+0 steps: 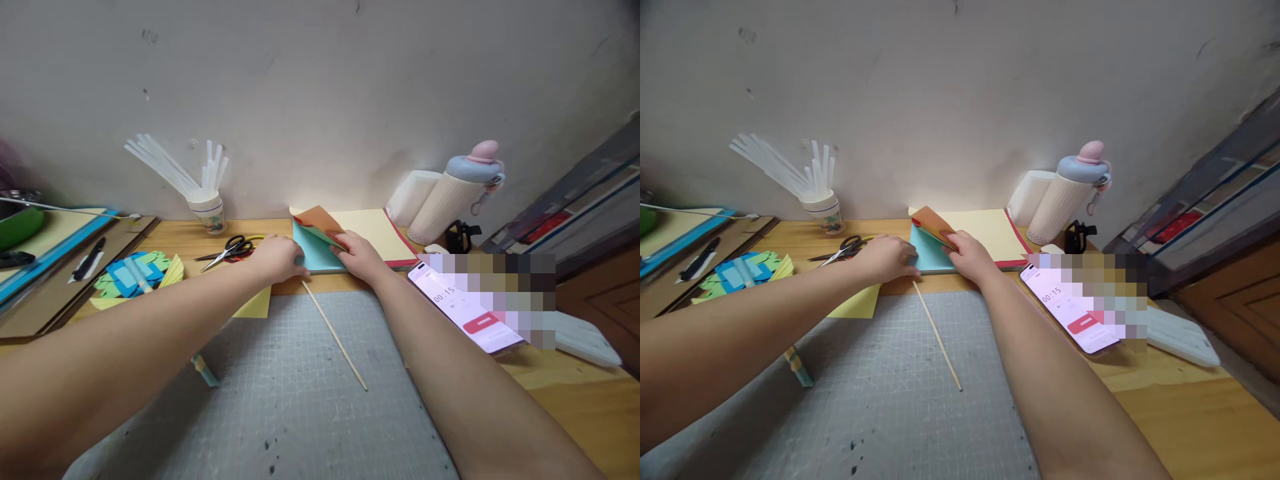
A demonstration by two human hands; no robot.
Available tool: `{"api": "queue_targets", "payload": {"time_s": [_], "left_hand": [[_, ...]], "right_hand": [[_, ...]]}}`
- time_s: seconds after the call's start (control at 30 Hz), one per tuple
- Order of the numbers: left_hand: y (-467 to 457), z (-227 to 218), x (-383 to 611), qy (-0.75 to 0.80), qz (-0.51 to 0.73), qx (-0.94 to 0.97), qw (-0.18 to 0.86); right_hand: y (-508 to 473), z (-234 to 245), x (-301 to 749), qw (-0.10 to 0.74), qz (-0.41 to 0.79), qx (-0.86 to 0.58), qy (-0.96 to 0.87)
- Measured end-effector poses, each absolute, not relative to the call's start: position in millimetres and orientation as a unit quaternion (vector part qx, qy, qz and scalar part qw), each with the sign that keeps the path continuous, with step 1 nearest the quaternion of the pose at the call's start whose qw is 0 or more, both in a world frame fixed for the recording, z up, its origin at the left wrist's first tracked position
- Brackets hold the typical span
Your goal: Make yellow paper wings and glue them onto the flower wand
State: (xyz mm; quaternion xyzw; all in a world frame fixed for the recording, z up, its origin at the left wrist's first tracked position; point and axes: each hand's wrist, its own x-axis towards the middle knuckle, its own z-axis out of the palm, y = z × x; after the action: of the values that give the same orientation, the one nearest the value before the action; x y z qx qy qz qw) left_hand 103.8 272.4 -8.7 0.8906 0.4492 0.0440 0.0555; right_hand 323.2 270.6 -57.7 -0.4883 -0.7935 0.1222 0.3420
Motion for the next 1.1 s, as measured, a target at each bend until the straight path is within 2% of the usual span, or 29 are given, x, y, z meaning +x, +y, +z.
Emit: {"api": "queue_targets", "payload": {"time_s": [0.27, 0.5, 0.87, 1.1], "left_hand": [[273, -2, 105, 0.414, 0.003, 0.910, 0.005], [274, -1, 102, 0.394, 0.017, 0.919, -0.014], [272, -12, 108, 0.498, 0.062, 0.864, 0.045], [278, -16, 96, 0.458, 0.058, 0.886, 0.037]], "right_hand": [[271, -57, 322, 0.342, 0.122, -0.486, -0.795], [273, -59, 323, 0.341, 0.125, -0.489, -0.793], [272, -58, 323, 0.334, 0.123, -0.492, -0.795], [271, -59, 323, 0.331, 0.123, -0.498, -0.792]]}}
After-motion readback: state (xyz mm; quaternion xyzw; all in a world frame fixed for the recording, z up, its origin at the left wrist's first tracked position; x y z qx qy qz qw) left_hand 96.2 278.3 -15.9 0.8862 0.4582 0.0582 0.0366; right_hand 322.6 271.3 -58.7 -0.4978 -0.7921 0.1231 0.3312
